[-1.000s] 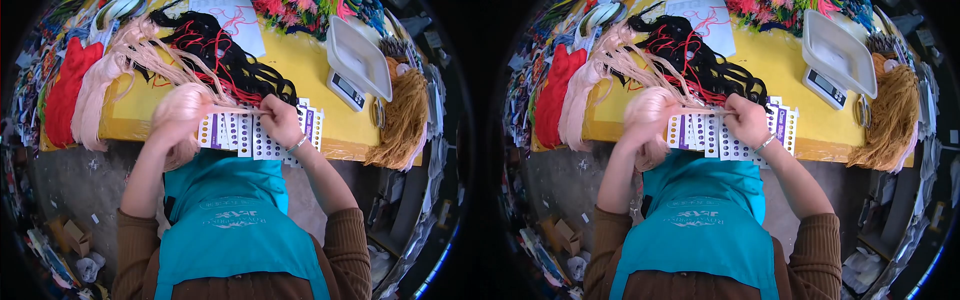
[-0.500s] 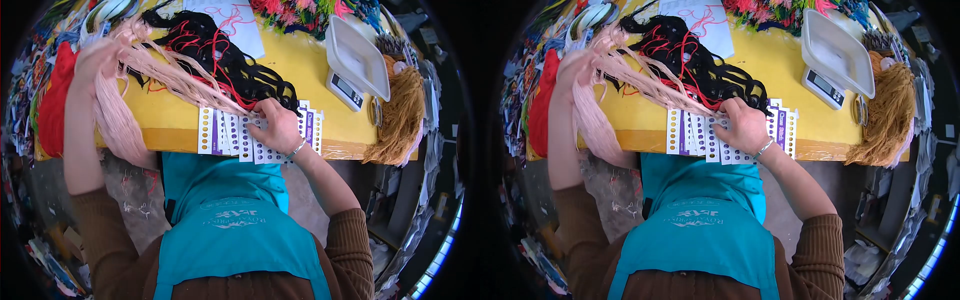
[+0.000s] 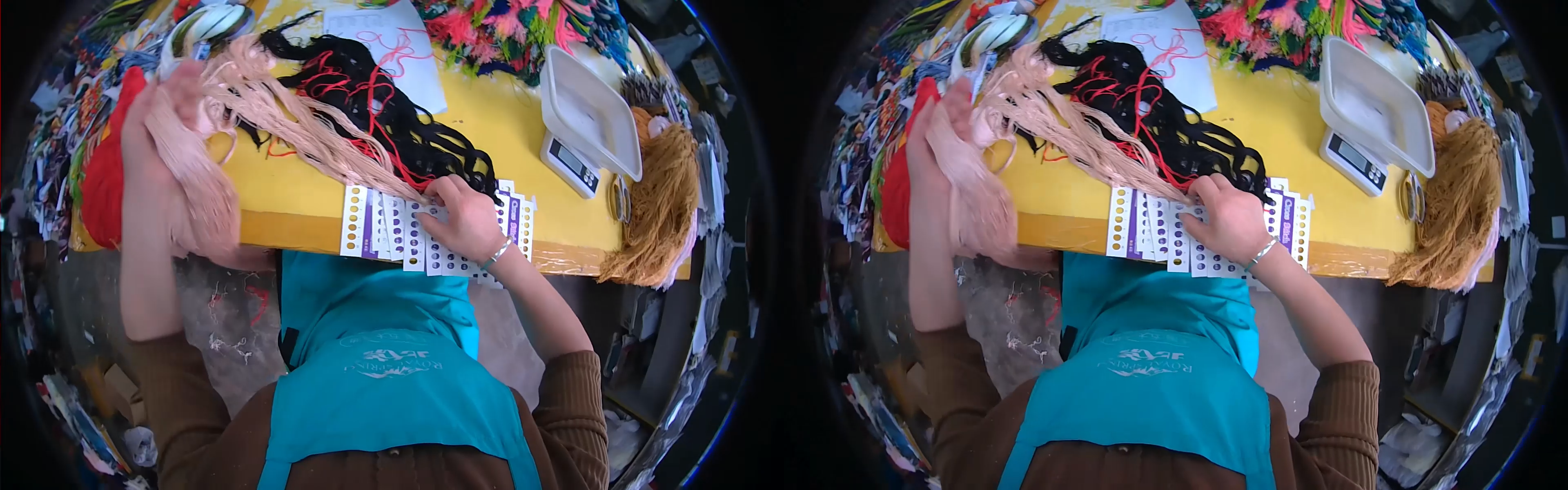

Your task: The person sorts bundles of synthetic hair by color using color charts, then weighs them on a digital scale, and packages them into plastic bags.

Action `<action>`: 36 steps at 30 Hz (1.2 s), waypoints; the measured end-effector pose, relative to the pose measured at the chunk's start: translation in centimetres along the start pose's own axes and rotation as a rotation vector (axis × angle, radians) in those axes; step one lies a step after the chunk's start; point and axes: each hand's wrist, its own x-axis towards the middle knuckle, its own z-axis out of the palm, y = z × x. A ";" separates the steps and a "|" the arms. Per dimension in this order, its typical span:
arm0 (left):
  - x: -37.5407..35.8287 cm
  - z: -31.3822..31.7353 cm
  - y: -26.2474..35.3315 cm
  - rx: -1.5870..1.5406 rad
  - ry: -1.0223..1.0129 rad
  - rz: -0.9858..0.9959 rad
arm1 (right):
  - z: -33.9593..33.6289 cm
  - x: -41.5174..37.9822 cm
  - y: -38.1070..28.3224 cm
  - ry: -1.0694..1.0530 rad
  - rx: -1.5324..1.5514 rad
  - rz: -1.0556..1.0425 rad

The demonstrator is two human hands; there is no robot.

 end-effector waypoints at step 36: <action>-13.2 8.9 -11.4 0.212 -0.050 -0.117 | 1.4 2.5 -13.7 -0.024 1.668 0.372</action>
